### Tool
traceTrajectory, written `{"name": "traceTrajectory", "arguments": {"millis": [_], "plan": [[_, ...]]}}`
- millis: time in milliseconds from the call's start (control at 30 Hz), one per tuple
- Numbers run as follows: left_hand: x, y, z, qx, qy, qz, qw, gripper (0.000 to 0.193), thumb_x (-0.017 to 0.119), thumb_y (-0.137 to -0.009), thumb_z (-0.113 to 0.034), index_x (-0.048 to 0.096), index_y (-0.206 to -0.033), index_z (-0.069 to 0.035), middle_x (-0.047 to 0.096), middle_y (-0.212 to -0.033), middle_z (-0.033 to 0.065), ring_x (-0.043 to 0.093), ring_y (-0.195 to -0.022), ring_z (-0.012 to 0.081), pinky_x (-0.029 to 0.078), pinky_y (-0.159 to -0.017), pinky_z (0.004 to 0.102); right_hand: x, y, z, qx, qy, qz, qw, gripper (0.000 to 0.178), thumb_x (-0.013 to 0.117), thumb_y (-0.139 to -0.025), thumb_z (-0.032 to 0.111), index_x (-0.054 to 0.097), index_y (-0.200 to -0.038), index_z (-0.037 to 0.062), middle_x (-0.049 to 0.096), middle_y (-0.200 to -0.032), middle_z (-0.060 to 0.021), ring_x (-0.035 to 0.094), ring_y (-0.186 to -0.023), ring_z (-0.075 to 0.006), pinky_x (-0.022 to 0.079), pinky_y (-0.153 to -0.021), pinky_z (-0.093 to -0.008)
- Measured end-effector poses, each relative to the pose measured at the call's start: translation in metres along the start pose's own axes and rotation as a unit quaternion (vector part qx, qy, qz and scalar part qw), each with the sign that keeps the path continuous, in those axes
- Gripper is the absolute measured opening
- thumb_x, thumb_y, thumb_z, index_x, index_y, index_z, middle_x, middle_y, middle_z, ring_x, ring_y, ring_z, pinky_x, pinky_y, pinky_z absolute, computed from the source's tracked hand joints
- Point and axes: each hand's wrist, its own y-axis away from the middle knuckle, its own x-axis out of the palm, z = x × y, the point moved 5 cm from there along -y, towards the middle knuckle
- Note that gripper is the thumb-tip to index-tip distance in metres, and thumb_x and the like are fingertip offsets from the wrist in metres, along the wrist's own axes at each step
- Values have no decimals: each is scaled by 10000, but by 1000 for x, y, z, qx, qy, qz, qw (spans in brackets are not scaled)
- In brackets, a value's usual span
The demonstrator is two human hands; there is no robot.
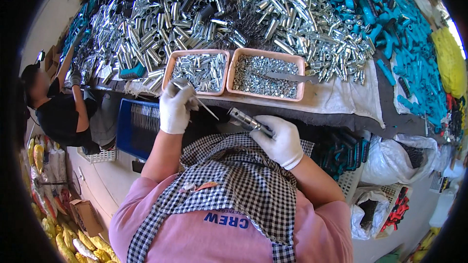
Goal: Manually assembling metal components into plastic handles on a production line.
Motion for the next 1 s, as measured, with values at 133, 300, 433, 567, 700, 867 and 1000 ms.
{"name": "traceTrajectory", "arguments": {"millis": [133, 300, 433, 567, 700, 867, 1000], "plan": [[4, 5, -3, 6, 28, -12, 1000, 90, 607, -878, -35, 541, -935, -11, 602, -708, 62, 593, -543, 134, 494, -478, 237, -6, 3, 1, -62, 55, -50, 995, 320, 774, -711, 93, 692, -996, -29, 691, -839, -179, 697, -731, -275, 541, -675, -325], [24, 24, 12, -20, 58, -8, 998, 62, 591, -892, -32, 543, -926, -12, 611, -728, 76, 598, -556, 147, 500, -499, 259, -3, 2, 6, -67, 99, -46, 992, 265, 772, -714, 93, 696, -938, -28, 689, -823, -173, 699, -711, -269, 545, -651, -327], [19, 16, 2, 36, 93, -16, 995, 63, 598, -891, -35, 541, -910, -16, 606, -726, 71, 583, -541, 138, 480, -491, 252, -4, 7, -9, -54, 59, -47, 996, 286, 748, -742, 84, 676, -989, -41, 694, -824, -145, 695, -710, -236, 543, -662, -324], [14, 10, -5, 34, -166, -22, 985, 132, 622, -882, -65, 558, -950, 28, 619, -691, 55, 597, -525, 109, 496, -483, 229, 4, 10, -45, 210, -255, 66, 942, 516, 770, -763, 133, 574, -1190, -80, 675, -961, -86, 635, -837, -137, 516, -733, -277], [4, 14, 16, -63, -195, 14, 979, 176, 664, -863, -116, 589, -921, 32, 627, -700, 65, 597, -512, 103, 491, -439, 229, 11, 18, -51, 212, -266, 144, 929, 498, 682, -786, 67, 540, -1253, -30, 623, -805, -37, 523, -620, -60, 409, -532, -212], [-20, 7, 31, -113, -72, -47, 990, 153, 664, -864, -132, 598, -883, 5, 623, -738, 83, 588, -510, 122, 505, -439, 245, 6, 22, -46, 64, 0, 70, 996, 365, 726, -746, 123, 667, -1076, -22, 670, -830, -111, 658, -730, -209, 524, -675, -322], [-12, 10, 40, -128, -66, -47, 989, 174, 663, -869, -134, 592, -861, 25, 643, -752, 116, 609, -512, 151, 527, -441, 268, 0, 20, -30, 6, 79, 48, 996, 328, 748, -709, 156, 703, -995, 0, 678, -854, -169, 674, -751, -320, 536, -683, -361]]}}
